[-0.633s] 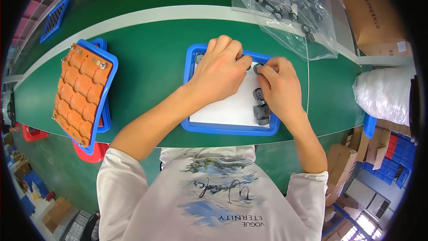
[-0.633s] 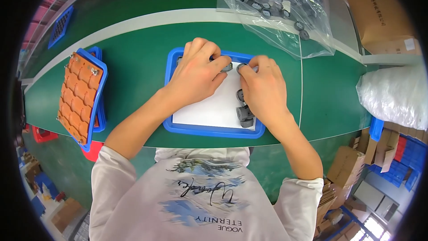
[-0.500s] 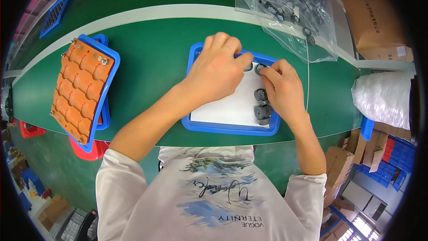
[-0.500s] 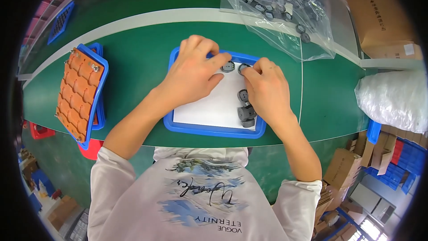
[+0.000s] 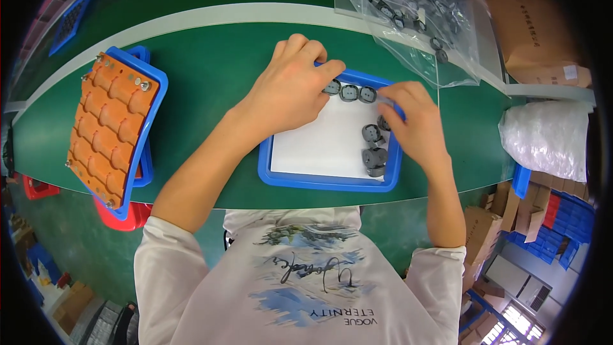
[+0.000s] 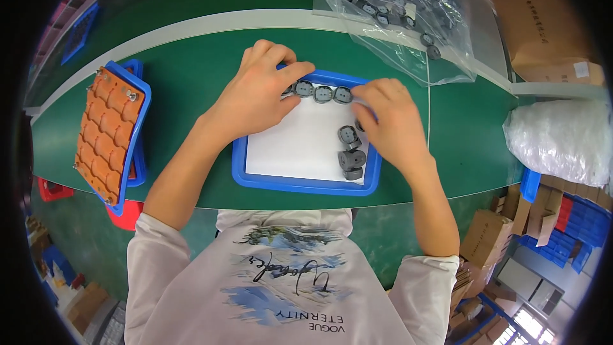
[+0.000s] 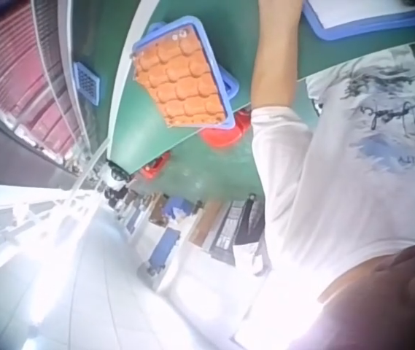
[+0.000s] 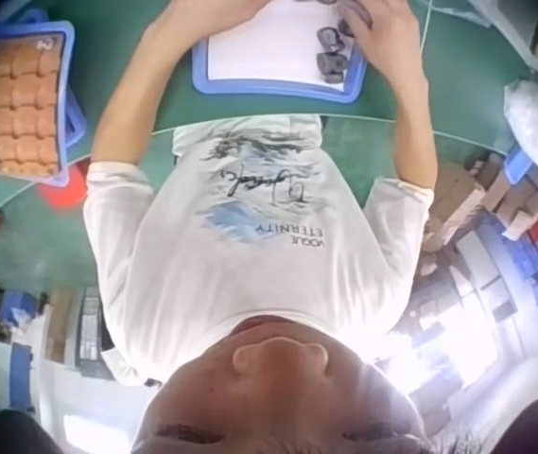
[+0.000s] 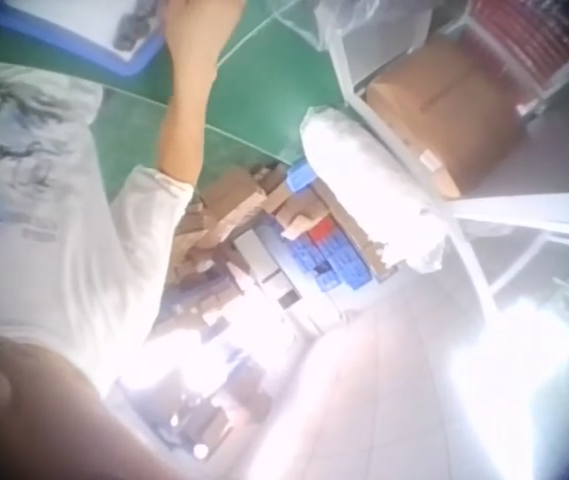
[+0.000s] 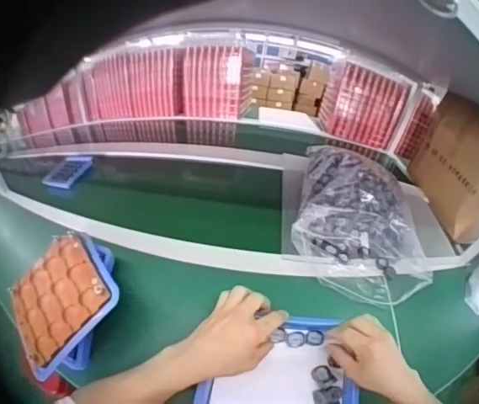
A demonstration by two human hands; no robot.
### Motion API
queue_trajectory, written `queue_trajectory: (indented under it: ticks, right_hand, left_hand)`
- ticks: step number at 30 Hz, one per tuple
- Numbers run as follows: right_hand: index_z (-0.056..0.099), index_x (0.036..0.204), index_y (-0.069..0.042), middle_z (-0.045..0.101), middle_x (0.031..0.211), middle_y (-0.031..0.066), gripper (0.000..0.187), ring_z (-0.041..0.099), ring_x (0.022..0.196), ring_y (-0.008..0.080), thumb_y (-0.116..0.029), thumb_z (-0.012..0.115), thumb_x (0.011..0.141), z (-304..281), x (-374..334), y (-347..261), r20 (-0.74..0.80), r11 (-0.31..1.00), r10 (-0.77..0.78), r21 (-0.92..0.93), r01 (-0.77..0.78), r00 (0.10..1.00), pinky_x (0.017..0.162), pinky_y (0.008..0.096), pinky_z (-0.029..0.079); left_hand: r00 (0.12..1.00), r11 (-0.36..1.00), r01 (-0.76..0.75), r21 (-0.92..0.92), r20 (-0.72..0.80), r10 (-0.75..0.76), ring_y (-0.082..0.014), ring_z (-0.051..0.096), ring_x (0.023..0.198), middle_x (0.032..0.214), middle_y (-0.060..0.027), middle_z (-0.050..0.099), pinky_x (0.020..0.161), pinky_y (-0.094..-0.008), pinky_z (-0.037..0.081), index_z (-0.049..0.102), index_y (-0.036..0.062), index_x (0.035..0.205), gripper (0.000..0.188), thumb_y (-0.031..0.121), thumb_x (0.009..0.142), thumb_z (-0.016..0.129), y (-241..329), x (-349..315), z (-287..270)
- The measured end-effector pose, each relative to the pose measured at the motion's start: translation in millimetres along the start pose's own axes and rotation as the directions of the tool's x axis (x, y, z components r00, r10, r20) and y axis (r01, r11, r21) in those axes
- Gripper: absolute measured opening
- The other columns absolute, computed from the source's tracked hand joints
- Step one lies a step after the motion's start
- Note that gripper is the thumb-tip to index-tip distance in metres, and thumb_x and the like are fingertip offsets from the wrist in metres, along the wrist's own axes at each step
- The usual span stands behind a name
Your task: The person sorts and arranges small circular electronic components by hand into plastic trays.
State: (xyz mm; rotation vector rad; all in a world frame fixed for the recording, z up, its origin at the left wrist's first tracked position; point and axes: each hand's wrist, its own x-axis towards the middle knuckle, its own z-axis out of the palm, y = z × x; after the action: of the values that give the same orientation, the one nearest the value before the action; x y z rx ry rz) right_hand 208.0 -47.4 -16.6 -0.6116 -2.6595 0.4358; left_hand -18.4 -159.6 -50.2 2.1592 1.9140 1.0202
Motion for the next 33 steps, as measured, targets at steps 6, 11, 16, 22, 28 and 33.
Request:
queue_trajectory:
  ticks: [6,11,16,22,28,33]
  right_hand:
    - [0.071,0.097,-0.003,0.066,0.092,0.0091,0.022,0.058,0.097,0.0286,-0.005,0.078,0.076,-27.1,-9.8,9.6,0.087,0.993,0.111,-0.057,-0.106,0.99,0.085,0.0382,0.049]
    - [0.072,0.095,-0.005,0.063,0.095,0.0057,0.022,0.053,0.104,0.0276,-0.007,0.079,0.075,-21.9,-9.7,5.6,0.23,0.996,0.016,-0.085,0.004,0.973,0.094,0.0396,0.043]
    - [0.073,0.096,-0.007,0.062,0.099,0.0063,0.023,0.052,0.106,0.0299,-0.007,0.079,0.074,-14.0,-11.9,6.3,0.149,0.98,0.008,-0.197,0.022,0.989,0.095,0.0426,0.043]
    - [0.072,0.094,-0.008,0.06,0.116,0.008,0.021,0.049,0.119,0.0326,-0.006,0.078,0.074,-19.3,-11.3,5.0,0.189,0.994,-0.054,-0.086,0.071,0.98,0.101,0.0449,0.042]
    - [0.072,0.092,-0.007,0.062,0.112,0.0052,0.019,0.05,0.121,0.033,-0.005,0.078,0.073,-17.8,-12.5,12.4,0.22,0.987,-0.107,-0.094,0.13,0.97,0.104,0.0464,0.042]
    - [0.071,0.09,-0.006,0.062,0.099,0.0051,0.018,0.052,0.117,0.0336,-0.009,0.079,0.075,-12.3,-12.5,10.2,0.172,0.977,-0.114,-0.16,0.142,0.978,0.105,0.0509,0.04]
  left_hand:
    - [0.999,1.0,-0.026,-0.005,-0.022,0.026,-0.0331,0.052,0.114,0.114,-0.0149,0.062,0.097,-0.0437,0.043,0.07,0.0066,0.116,0.045,0.01,0.073,0.077,5.8,2.4,4.8]
    - [0.999,0.998,-0.047,-0.032,-0.003,0.047,-0.0344,0.051,0.117,0.118,-0.0161,0.061,0.1,-0.0451,0.043,0.07,0.0065,0.115,0.042,0.011,0.074,0.077,11.4,3.5,18.1]
    - [0.993,0.994,-0.105,-0.012,-0.055,0.104,-0.0346,0.051,0.118,0.118,-0.0173,0.061,0.1,-0.0455,0.043,0.07,0.006,0.114,0.04,0.011,0.075,0.076,17.3,7.9,16.7]
    - [0.992,0.992,-0.123,0.02,0.026,0.122,-0.033,0.052,0.121,0.123,-0.0132,0.061,0.102,-0.0458,0.042,0.069,0.0102,0.119,0.046,0.011,0.074,0.08,17.2,11.5,27.8]
    - [0.996,0.996,-0.086,-0.04,0.032,0.087,-0.0305,0.054,0.118,0.118,-0.0108,0.064,0.102,-0.0438,0.043,0.066,0.008,0.124,0.051,0.011,0.075,0.081,15.6,12.1,28.9]
    - [0.998,0.998,-0.052,-0.037,0.033,0.053,-0.0289,0.055,0.117,0.118,-0.0098,0.064,0.101,-0.0424,0.044,0.066,0.0071,0.125,0.052,0.012,0.075,0.081,13.7,12.9,30.6]
